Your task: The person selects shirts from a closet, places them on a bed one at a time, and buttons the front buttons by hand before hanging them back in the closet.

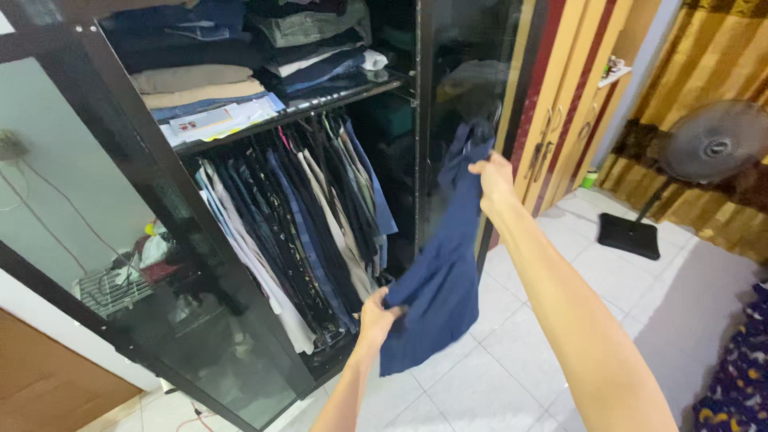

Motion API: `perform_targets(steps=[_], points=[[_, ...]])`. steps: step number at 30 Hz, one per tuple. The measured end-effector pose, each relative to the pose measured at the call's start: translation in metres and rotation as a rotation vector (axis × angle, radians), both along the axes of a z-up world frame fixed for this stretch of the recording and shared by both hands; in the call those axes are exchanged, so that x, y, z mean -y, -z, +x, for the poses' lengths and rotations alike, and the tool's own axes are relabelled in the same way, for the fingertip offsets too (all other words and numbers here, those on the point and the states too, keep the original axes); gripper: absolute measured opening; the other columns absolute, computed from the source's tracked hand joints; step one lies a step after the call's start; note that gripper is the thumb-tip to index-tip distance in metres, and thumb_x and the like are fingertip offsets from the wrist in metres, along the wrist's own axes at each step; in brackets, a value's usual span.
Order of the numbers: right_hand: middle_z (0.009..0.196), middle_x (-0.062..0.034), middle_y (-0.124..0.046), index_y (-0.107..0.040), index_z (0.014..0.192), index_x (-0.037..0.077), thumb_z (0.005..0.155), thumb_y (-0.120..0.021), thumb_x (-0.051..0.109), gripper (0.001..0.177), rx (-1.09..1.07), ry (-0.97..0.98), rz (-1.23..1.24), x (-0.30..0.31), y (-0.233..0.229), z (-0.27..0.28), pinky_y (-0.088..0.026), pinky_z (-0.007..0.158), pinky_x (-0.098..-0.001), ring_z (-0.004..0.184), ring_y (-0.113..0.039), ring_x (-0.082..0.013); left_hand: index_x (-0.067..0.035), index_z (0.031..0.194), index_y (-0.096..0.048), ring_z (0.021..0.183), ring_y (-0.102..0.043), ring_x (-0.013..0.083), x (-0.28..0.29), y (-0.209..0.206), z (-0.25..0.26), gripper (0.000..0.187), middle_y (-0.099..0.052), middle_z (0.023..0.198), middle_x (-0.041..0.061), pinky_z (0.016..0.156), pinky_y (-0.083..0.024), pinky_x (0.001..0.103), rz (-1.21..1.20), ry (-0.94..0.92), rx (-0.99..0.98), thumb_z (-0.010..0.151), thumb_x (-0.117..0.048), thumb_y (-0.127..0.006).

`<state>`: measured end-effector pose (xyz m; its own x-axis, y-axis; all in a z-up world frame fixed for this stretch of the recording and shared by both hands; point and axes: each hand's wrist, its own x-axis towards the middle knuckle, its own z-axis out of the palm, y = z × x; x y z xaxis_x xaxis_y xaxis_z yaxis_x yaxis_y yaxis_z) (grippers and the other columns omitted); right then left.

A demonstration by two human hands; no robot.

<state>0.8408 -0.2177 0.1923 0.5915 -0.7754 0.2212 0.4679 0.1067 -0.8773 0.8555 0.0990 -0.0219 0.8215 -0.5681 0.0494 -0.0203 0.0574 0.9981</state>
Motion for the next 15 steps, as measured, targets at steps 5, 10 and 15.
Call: perform_targets(steps=[5,10,15], points=[[0.09,-0.0087,-0.069,-0.068,0.109,0.004,0.079,-0.055,-0.007,0.035,-0.261,-0.044,0.013,0.012,0.033,0.011,-0.056,0.068,-0.0364,0.076,-0.066,-0.0206,-0.007,0.105,-0.068,0.095,-0.071,0.0189,0.007,-0.015,0.031,0.041,-0.075,0.101,0.008,0.085,-0.056,0.033,0.269,0.03,0.227,0.065,0.003,-0.073],[0.089,-0.0074,-0.068,-0.07,0.11,0.003,0.078,-0.056,-0.006,0.036,-0.339,-0.072,-0.062,0.048,0.073,0.029,-0.052,0.07,-0.0329,0.076,-0.063,-0.0178,-0.015,0.109,-0.069,0.107,-0.067,0.0329,0.023,-0.041,0.084,0.041,-0.07,0.108,0.011,0.094,-0.052,0.04,0.487,-0.19,0.544,0.07,-0.011,-0.079],[0.09,-0.0025,-0.068,-0.071,0.113,0.002,0.078,-0.057,-0.005,0.038,-0.362,-0.127,-0.142,0.08,0.102,0.043,-0.049,0.075,-0.0289,0.082,-0.061,-0.0136,-0.019,0.111,-0.068,0.114,-0.061,0.0351,0.054,-0.057,0.131,0.037,-0.068,0.114,0.01,0.096,-0.049,0.044,0.545,-0.296,0.573,0.075,-0.018,-0.08]])
